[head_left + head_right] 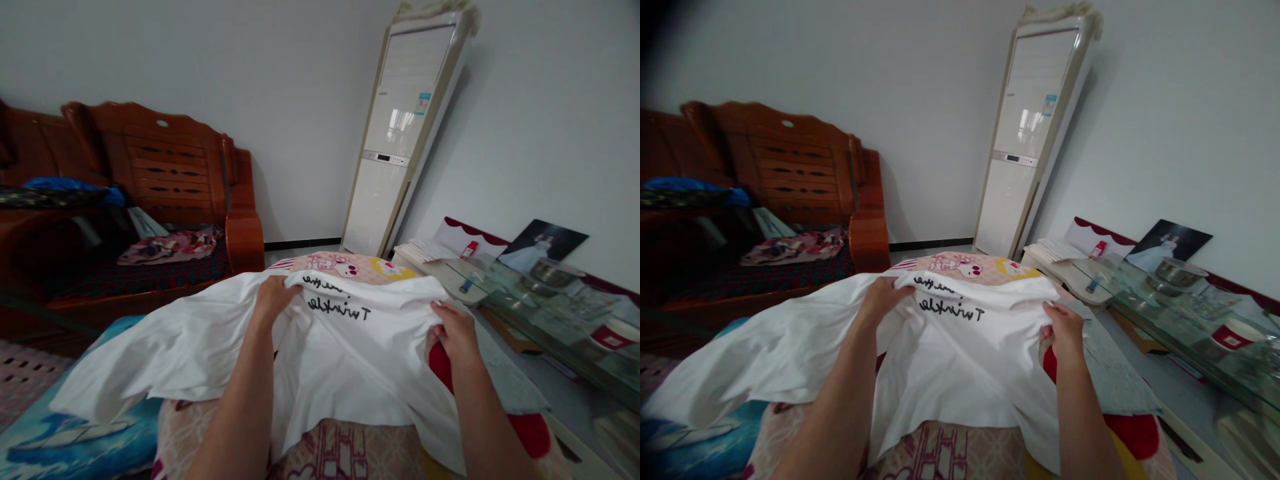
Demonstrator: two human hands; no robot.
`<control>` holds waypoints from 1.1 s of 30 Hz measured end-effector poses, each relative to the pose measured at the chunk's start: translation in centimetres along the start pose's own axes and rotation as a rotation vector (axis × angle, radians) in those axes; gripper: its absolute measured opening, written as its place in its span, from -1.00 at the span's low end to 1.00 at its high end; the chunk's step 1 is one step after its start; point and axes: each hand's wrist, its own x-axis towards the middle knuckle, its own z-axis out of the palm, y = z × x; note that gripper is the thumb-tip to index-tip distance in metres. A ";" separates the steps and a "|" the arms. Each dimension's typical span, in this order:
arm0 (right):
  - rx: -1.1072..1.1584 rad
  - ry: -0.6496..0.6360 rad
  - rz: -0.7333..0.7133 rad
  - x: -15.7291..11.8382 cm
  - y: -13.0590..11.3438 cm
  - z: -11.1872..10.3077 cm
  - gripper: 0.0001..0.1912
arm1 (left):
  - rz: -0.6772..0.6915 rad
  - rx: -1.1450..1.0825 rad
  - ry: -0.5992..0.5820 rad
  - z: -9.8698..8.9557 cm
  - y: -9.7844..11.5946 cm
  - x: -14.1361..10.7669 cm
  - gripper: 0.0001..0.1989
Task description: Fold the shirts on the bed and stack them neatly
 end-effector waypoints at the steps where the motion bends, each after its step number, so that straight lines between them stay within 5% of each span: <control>1: 0.048 0.047 0.002 0.3 -0.6 0.2 -0.66 | -0.003 -0.073 0.034 -0.2 0.1 -0.1 -0.69; 6: 0.207 0.092 -0.107 2.5 -1.7 2.3 -0.68 | 0.012 -0.381 0.234 2.1 1.2 0.1 -0.64; 9: 0.142 0.064 -0.301 4.2 -1.1 3.6 -0.67 | 0.206 -0.480 0.321 5.3 1.7 0.5 -0.59; 14: -0.363 -0.190 -0.377 4.9 1.7 3.8 -0.50 | 0.537 -0.420 0.131 9.4 0.8 0.6 -0.32; 18: -0.621 -0.254 -0.407 2.1 4.8 2.0 -0.64 | 0.545 -0.283 0.041 9.1 0.5 0.6 -0.51; 25: -0.566 -0.374 -0.443 -5.2 7.7 -0.9 -0.64 | 0.431 -0.098 0.007 7.1 2.0 -1.1 -0.66; 29: -0.551 -0.560 -0.440 -8.8 7.9 -1.4 -0.67 | 0.233 0.074 -0.076 7.1 0.5 -3.5 -0.67; 33: -0.707 -0.736 -0.514 -11.5 8.4 -2.0 -0.66 | 0.215 0.159 -0.019 7.2 -1.6 -6.4 -0.65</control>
